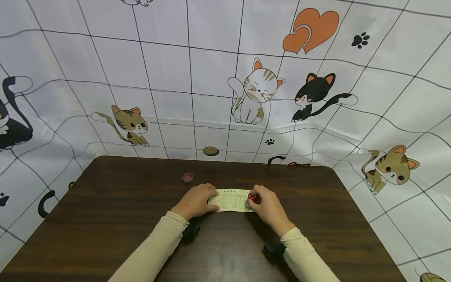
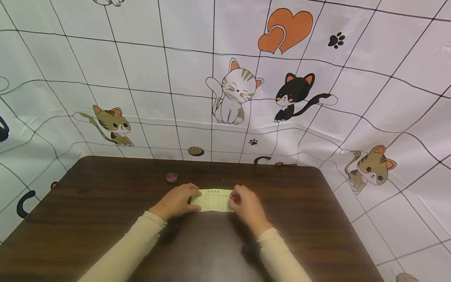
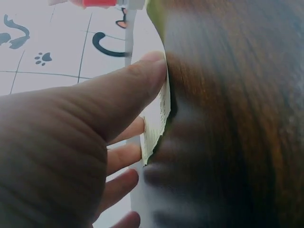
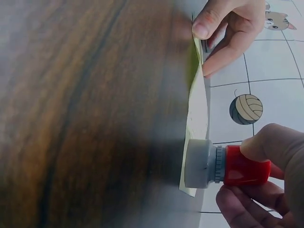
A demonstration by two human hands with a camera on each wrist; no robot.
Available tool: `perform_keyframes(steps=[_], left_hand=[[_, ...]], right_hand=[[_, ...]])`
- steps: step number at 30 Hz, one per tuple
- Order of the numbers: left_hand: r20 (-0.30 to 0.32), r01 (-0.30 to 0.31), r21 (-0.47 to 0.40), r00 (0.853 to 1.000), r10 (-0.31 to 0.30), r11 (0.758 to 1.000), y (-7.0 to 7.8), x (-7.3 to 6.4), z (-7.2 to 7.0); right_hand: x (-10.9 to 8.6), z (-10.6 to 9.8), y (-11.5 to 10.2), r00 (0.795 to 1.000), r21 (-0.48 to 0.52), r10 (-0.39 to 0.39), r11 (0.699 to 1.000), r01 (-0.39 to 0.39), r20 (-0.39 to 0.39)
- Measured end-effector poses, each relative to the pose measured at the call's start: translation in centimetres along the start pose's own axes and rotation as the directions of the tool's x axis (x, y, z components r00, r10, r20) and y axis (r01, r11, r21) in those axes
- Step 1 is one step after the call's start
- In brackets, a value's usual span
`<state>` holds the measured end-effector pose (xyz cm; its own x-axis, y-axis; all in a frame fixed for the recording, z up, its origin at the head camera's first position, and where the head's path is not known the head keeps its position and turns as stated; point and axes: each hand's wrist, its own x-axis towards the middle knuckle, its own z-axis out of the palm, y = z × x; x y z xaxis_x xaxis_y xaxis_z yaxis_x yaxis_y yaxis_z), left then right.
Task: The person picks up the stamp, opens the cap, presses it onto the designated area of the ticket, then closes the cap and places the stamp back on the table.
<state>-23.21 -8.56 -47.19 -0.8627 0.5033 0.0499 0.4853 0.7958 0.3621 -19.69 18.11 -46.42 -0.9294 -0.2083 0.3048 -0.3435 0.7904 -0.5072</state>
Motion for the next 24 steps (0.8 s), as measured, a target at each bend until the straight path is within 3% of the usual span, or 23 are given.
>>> perform_keyframes(steps=[6,15,24], left_hand=[[-0.015,0.008,-0.017,1.0,-0.008,1.0,0.02,-0.1,-0.17],[0.029,0.008,0.005,1.0,-0.008,1.0,-0.51,-0.09,-0.22],[0.034,0.022,0.012,0.999,-0.022,1.0,-0.88,0.23,-0.06]], right_hand=[[0.07,-0.16,-0.19,1.0,-0.009,-0.001,1.0,0.001,-0.009],[0.31,0.03,-0.16,1.0,-0.011,-0.004,1.0,0.004,-0.016],[0.34,0.25,-0.15,0.999,-0.073,-0.015,0.997,0.012,-0.043]])
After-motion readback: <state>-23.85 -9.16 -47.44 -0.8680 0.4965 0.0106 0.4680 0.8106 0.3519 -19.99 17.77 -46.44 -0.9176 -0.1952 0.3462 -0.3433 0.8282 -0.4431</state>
